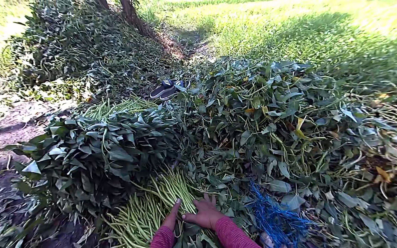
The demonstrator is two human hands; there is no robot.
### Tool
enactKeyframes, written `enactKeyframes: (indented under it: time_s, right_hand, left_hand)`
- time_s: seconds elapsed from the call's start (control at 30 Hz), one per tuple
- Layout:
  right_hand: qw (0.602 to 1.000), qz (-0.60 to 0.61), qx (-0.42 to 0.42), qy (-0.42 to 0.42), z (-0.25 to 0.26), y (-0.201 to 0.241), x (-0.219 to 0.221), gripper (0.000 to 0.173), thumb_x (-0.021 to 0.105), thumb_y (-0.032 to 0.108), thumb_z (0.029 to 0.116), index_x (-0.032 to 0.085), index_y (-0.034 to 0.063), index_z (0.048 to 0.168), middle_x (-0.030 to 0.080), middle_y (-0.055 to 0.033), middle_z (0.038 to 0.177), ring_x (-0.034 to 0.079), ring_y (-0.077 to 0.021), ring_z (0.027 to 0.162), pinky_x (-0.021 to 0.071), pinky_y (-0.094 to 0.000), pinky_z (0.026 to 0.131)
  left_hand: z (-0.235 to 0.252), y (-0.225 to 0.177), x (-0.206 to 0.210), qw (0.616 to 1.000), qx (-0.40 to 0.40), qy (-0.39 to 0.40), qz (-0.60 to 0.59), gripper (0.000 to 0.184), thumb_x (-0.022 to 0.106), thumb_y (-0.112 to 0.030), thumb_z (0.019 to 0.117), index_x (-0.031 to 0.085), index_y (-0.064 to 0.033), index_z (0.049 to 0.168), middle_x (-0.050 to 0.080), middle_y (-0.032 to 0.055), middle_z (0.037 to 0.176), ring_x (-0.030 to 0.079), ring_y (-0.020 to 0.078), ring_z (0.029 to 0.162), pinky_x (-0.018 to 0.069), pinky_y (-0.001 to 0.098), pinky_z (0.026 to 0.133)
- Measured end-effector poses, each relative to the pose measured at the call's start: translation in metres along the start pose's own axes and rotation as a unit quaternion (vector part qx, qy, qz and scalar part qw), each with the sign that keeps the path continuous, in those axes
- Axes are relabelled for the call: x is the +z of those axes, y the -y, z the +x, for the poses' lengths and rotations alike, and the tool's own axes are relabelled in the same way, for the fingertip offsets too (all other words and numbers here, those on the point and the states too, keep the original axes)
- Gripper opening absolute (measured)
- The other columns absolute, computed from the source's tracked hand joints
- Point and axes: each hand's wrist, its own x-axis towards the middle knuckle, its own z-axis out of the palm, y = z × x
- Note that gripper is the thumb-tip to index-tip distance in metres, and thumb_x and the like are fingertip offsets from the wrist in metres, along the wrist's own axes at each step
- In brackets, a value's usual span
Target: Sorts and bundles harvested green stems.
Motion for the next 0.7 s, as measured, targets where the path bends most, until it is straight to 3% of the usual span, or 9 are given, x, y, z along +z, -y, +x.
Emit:
enactKeyframes:
  time_s: [0.07, 0.17, 0.27, 0.33, 0.37, 0.43, 0.5, 0.6, 0.7]
  right_hand:
    - [1.000, -0.024, -0.004, -0.002, 0.002, -0.001, -0.003, 0.094, 0.050, 0.084, 0.0849, 0.053, 0.0138, 0.147, 0.051, -0.0179, 0.151, 0.033, -0.0388, 0.149, 0.0200, -0.0687, 0.118]
    - [1.000, 0.012, -0.010, -0.006, 0.000, 0.001, -0.001, 0.087, 0.057, 0.077, 0.0864, 0.056, 0.0106, 0.143, 0.046, -0.0177, 0.152, 0.048, -0.0374, 0.137, 0.0382, -0.0640, 0.111]
    - [0.999, 0.026, -0.002, -0.039, -0.006, 0.007, 0.001, 0.082, 0.061, 0.074, 0.0851, 0.061, 0.0109, 0.136, 0.022, -0.0135, 0.168, 0.051, -0.0363, 0.135, 0.0457, -0.0616, 0.105]
    - [0.998, 0.034, 0.027, -0.037, -0.004, 0.008, 0.003, 0.087, 0.061, 0.076, 0.0842, 0.055, 0.0119, 0.142, 0.004, -0.0149, 0.172, 0.052, -0.0392, 0.135, 0.0483, -0.0606, 0.103]
    - [0.997, 0.052, 0.044, -0.029, 0.000, 0.005, 0.004, 0.091, 0.062, 0.075, 0.0838, 0.050, 0.0116, 0.147, 0.003, -0.0169, 0.172, 0.050, -0.0412, 0.137, 0.0476, -0.0607, 0.104]
    - [0.991, 0.111, 0.071, -0.003, 0.010, -0.005, 0.004, 0.098, 0.065, 0.073, 0.0837, 0.041, 0.0094, 0.155, 0.021, -0.0226, 0.167, 0.041, -0.0423, 0.144, 0.0399, -0.0625, 0.112]
    - [0.985, 0.151, 0.075, 0.032, 0.016, -0.015, -0.001, 0.100, 0.065, 0.072, 0.0853, 0.036, 0.0077, 0.157, 0.046, -0.0255, 0.153, 0.047, -0.0396, 0.140, 0.0382, -0.0612, 0.114]
    - [0.972, 0.215, 0.063, 0.066, 0.012, -0.015, -0.017, 0.097, 0.066, 0.065, 0.0869, 0.033, 0.0075, 0.157, 0.055, -0.0235, 0.144, 0.056, -0.0352, 0.132, 0.0435, -0.0563, 0.111]
    - [0.951, 0.295, 0.045, 0.083, -0.011, -0.015, -0.042, 0.081, 0.070, 0.048, 0.0881, 0.039, 0.0085, 0.152, 0.066, -0.0166, 0.124, 0.068, -0.0257, 0.111, 0.0556, -0.0462, 0.097]
  left_hand:
    - [0.002, 0.007, 0.004, 0.999, -0.001, -0.029, 0.015, 0.087, 0.058, -0.060, 0.0980, 0.035, 0.0026, 0.154, 0.043, 0.0295, 0.153, 0.042, 0.0402, 0.143, 0.0360, 0.0585, 0.115]
    - [-0.001, 0.006, 0.008, 0.998, 0.002, -0.047, 0.038, 0.085, 0.062, -0.056, 0.0977, 0.036, 0.0005, 0.155, 0.045, 0.0291, 0.152, 0.042, 0.0400, 0.143, 0.0342, 0.0577, 0.116]
    - [0.004, 0.004, 0.005, 0.999, -0.013, -0.025, 0.024, 0.085, 0.059, -0.059, 0.0982, 0.036, 0.0012, 0.154, 0.047, 0.0288, 0.149, 0.046, 0.0398, 0.140, 0.0381, 0.0582, 0.113]
    - [0.004, 0.001, 0.003, 0.999, -0.034, -0.012, 0.027, 0.088, 0.058, -0.062, 0.0973, 0.036, 0.0017, 0.154, 0.046, 0.0291, 0.150, 0.046, 0.0400, 0.139, 0.0386, 0.0593, 0.112]
    - [0.004, -0.001, 0.005, 0.999, -0.039, -0.008, 0.031, 0.089, 0.058, -0.063, 0.0970, 0.035, 0.0025, 0.154, 0.046, 0.0293, 0.150, 0.046, 0.0397, 0.140, 0.0385, 0.0587, 0.112]
    - [0.004, -0.003, 0.012, 0.998, -0.042, 0.001, 0.042, 0.089, 0.059, -0.063, 0.0967, 0.038, 0.0039, 0.152, 0.046, 0.0295, 0.150, 0.045, 0.0394, 0.140, 0.0375, 0.0579, 0.114]
    - [0.001, -0.007, 0.020, 0.998, -0.037, 0.005, 0.046, 0.088, 0.061, -0.061, 0.0961, 0.040, 0.0051, 0.151, 0.045, 0.0296, 0.151, 0.044, 0.0392, 0.142, 0.0353, 0.0564, 0.116]
    - [-0.014, -0.018, 0.028, 0.999, -0.021, 0.007, 0.038, 0.089, 0.065, -0.059, 0.0942, 0.039, 0.0034, 0.152, 0.046, 0.0279, 0.151, 0.043, 0.0376, 0.143, 0.0331, 0.0537, 0.118]
    - [-0.042, -0.031, 0.044, 0.999, -0.007, 0.008, 0.035, 0.098, 0.068, -0.066, 0.0883, 0.036, -0.0031, 0.156, 0.052, 0.0247, 0.147, 0.048, 0.0362, 0.140, 0.0367, 0.0548, 0.117]
